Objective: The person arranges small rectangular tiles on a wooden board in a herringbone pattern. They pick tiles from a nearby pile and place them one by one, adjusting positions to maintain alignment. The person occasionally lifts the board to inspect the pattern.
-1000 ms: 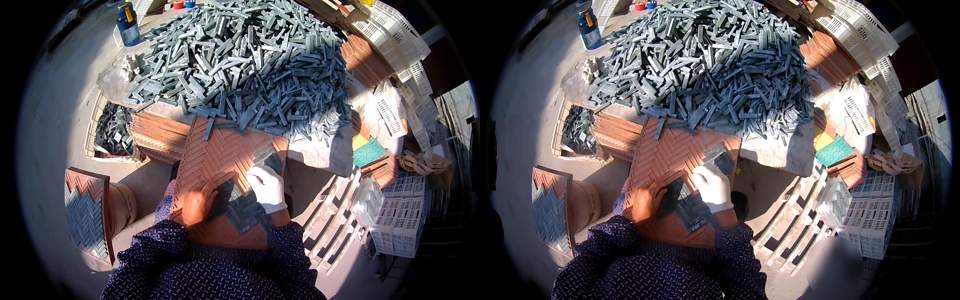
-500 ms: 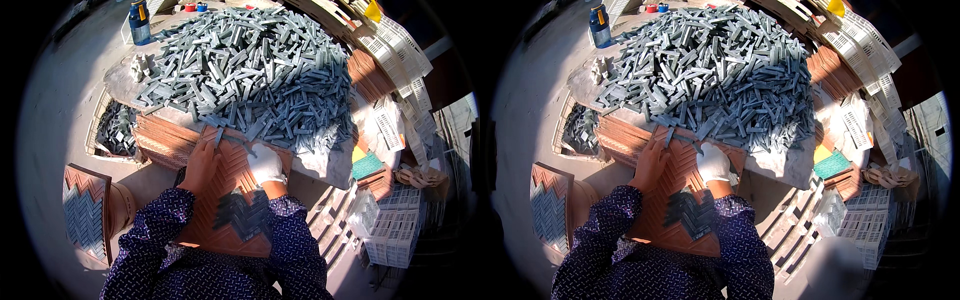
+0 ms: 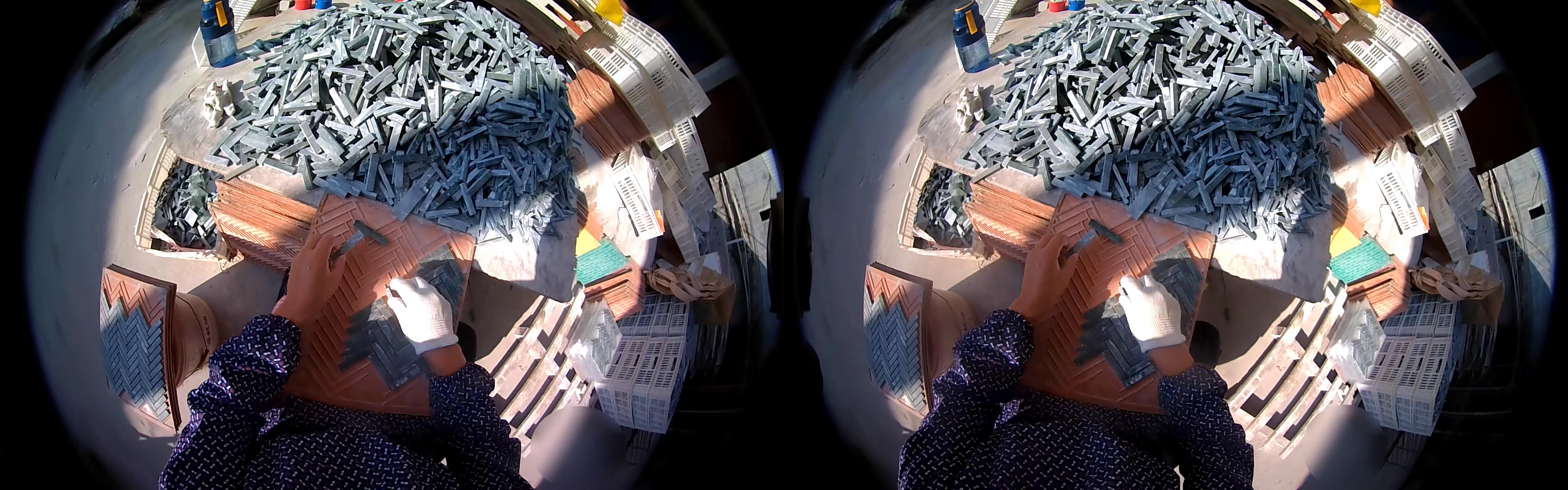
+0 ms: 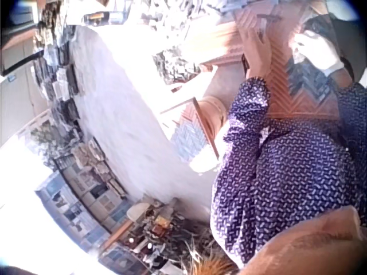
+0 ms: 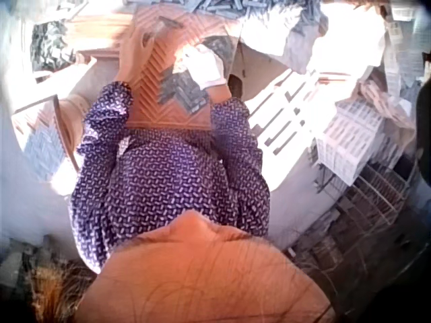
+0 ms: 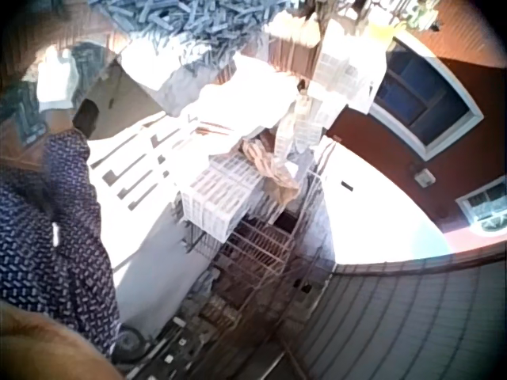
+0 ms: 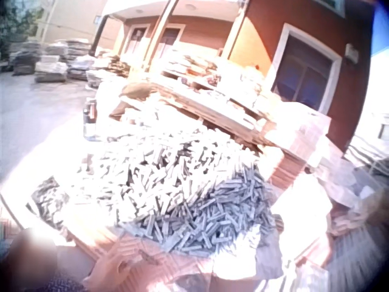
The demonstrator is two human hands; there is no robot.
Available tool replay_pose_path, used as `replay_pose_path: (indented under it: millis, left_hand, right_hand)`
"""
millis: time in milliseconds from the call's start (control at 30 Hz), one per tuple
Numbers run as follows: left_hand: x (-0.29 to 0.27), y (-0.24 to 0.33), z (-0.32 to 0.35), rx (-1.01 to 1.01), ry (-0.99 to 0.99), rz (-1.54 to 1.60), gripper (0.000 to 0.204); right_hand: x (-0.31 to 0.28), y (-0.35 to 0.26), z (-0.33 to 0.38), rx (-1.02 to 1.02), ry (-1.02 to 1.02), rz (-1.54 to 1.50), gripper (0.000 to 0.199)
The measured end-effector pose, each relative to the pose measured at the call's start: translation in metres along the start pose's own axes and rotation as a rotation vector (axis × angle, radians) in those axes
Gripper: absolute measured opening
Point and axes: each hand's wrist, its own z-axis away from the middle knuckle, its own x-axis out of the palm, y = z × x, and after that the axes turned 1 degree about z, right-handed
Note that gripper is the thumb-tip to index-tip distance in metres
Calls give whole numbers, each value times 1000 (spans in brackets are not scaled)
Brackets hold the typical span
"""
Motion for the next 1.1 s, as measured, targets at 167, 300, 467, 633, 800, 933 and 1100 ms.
replay_pose_path:
  millis: [167, 300, 467, 633, 800, 933, 1100]
  left_hand:
    - [-3, 11, 40, -44, -116, 73, 23]
    - [-1, 8, 52, -52, -98, 128, 21]
    - [-6, 22, 50, 29, -138, 78, 19]
    - [-4, 24, 53, 52, -217, 7, 21]
    - [7, 26, 59, 107, -156, 44, 22]
    - [9, 25, 59, 133, -160, 68, 20]
    - [19, 21, 59, 127, -162, 86, 13]
  right_hand:
    - [5, 18, -13, -72, -125, -190, 16]
    - [7, 15, -10, -77, -105, -181, 15]
    - [2, 28, -12, -149, -214, -188, 16]
    - [-12, 27, -8, -97, -89, -243, 28]
    - [-28, 29, 3, -19, 16, -335, 32]
    - [-26, 34, 7, -48, 45, -314, 29]
    - [-11, 25, 1, -156, -8, -191, 23]
